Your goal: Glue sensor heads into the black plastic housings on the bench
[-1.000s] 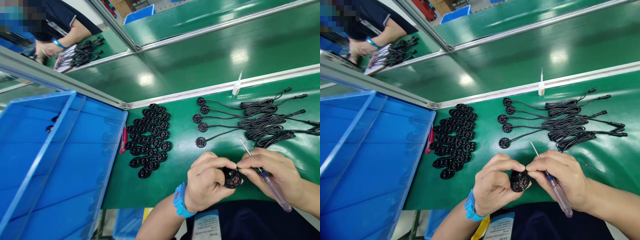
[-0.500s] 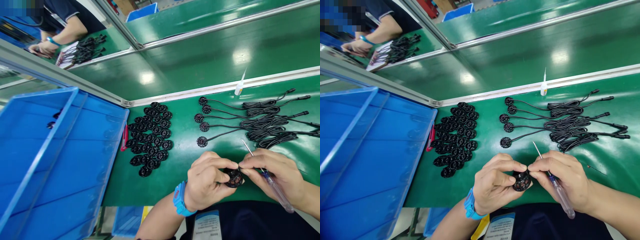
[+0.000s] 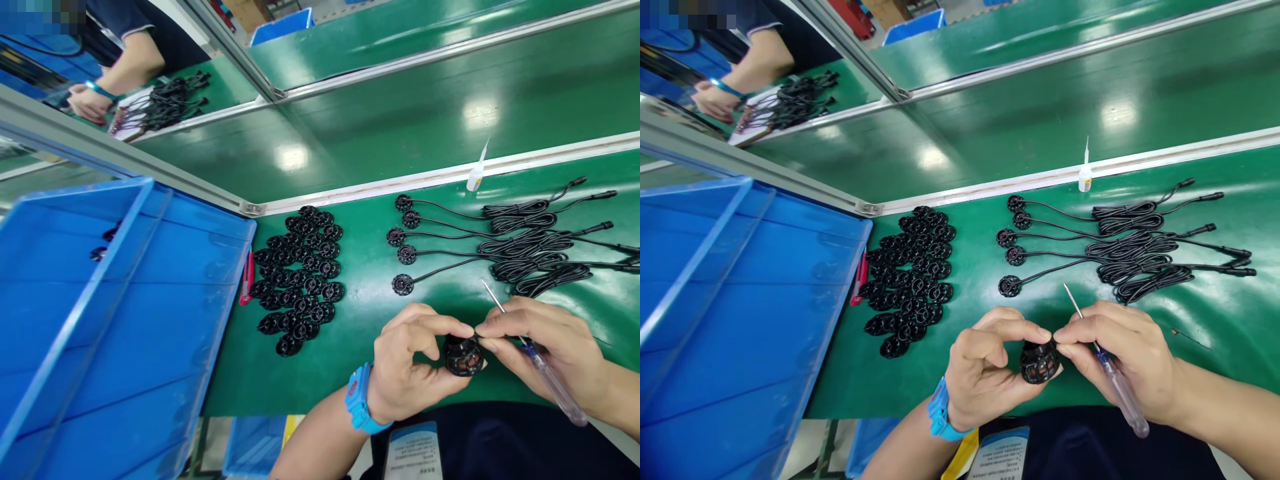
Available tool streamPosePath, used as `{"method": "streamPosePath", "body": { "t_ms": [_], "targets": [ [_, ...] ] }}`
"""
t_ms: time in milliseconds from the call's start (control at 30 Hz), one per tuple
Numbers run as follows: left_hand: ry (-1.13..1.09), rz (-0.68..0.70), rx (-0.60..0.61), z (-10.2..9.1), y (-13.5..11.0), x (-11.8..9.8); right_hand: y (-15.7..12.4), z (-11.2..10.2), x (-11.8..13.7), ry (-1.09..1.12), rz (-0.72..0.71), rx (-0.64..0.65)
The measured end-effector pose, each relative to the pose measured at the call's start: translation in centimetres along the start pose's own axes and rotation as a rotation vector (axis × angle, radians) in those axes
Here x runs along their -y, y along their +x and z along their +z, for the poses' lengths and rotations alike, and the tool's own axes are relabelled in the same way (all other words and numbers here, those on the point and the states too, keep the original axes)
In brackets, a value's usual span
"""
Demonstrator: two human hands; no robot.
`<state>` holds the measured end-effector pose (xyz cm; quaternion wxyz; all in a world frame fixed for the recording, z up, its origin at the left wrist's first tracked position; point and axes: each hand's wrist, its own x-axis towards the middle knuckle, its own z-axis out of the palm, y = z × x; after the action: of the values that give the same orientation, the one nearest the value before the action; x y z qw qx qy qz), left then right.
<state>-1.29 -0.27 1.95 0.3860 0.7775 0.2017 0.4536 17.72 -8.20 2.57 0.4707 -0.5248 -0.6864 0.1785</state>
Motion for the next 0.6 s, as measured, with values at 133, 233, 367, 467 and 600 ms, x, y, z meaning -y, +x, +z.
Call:
{"method": "streamPosePath", "body": {
  "t_ms": [133, 233, 367, 467, 600],
  "targets": [
    [-0.011, -0.001, 0.008, -0.06, 0.1, -0.06, -0.05, 0.06, -0.05, 0.004, -0.018, -0.004],
    [-0.029, -0.022, 0.004, -0.05, 0.14, -0.11, -0.04, 0.11, -0.16, 0.013, -0.031, 0.003],
    [-0.03, -0.054, 0.019, -0.07, 0.12, -0.15, 0.05, 0.1, -0.3, 0.017, -0.038, 0.011],
    [-0.032, -0.063, 0.024, -0.12, 0.12, -0.15, 0.1, 0.05, -0.32, 0.026, -0.041, 0.017],
    [-0.038, -0.069, 0.026, -0.13, 0.14, -0.12, 0.06, 0.04, -0.31, 0.032, -0.042, 0.017]
  ]
}}
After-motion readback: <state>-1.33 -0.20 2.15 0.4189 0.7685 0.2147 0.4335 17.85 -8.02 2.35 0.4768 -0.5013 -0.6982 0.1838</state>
